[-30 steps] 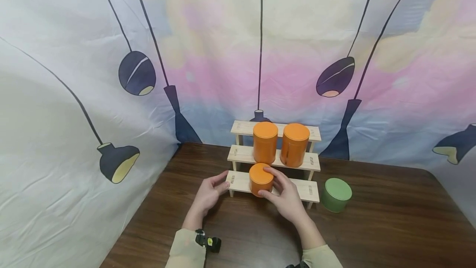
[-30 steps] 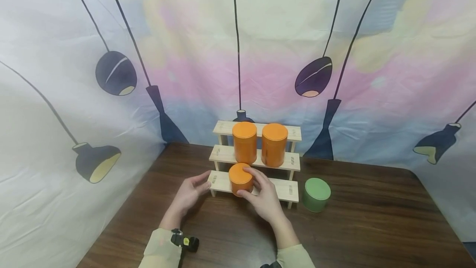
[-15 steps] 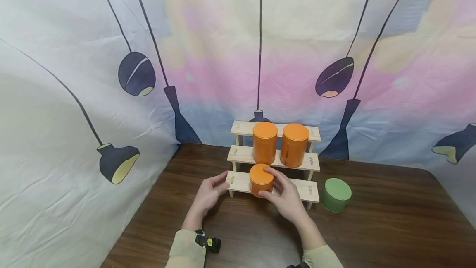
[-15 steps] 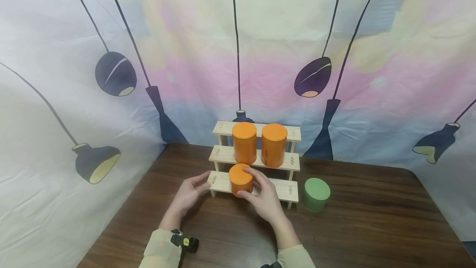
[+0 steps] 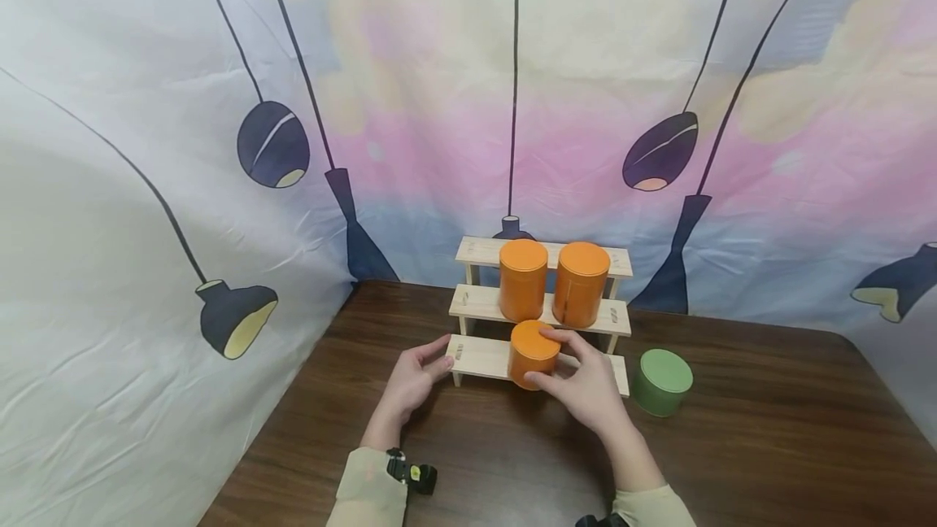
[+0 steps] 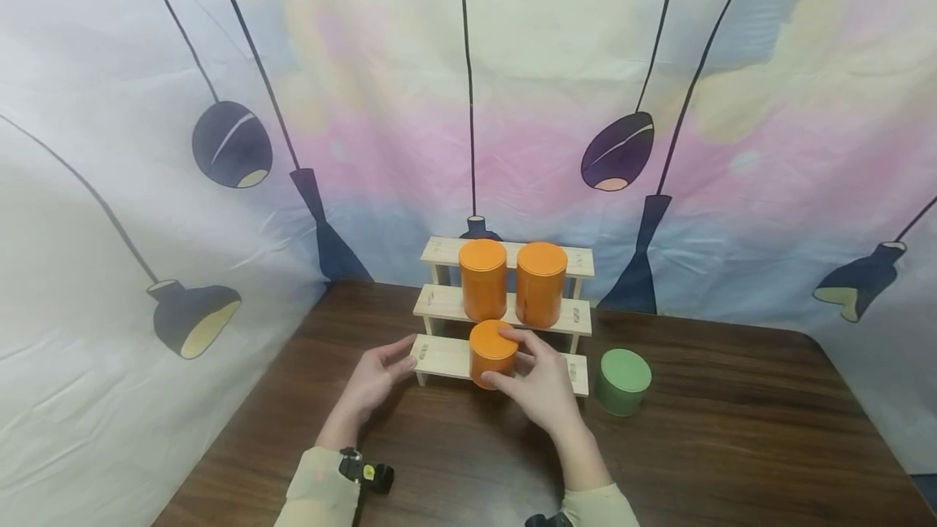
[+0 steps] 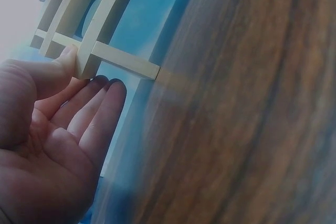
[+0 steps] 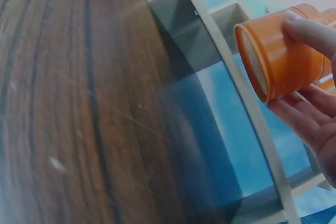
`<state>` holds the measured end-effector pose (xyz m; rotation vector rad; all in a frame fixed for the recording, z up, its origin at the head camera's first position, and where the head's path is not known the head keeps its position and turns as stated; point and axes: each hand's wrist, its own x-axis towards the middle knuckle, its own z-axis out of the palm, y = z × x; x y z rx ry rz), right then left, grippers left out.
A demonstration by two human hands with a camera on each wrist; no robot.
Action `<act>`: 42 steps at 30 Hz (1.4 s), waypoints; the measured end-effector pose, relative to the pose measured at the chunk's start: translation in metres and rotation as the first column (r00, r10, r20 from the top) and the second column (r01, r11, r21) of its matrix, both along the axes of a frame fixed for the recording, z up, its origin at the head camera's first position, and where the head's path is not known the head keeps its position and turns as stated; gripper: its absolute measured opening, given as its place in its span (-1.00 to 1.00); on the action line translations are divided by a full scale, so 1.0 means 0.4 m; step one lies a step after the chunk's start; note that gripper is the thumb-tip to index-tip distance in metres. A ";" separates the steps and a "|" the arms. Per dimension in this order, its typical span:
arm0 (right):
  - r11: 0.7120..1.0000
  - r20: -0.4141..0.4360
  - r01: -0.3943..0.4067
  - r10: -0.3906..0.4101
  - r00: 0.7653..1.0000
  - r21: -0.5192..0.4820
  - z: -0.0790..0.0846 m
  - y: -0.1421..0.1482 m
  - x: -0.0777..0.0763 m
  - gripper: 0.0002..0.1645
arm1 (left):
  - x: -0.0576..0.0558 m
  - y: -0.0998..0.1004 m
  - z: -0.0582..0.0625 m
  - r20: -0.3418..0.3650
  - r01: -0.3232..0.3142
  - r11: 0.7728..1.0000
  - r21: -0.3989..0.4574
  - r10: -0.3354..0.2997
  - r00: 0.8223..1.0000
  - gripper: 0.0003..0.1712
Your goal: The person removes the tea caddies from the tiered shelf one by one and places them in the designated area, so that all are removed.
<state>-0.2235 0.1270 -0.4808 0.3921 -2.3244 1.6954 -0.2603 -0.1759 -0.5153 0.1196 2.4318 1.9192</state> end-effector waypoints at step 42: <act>0.906 -0.037 0.378 -0.378 0.925 0.192 0.091 0.405 0.152 -0.06 | -0.004 -0.004 -0.003 -0.004 -0.007 1.000 -0.017 0.007 1.000 -0.48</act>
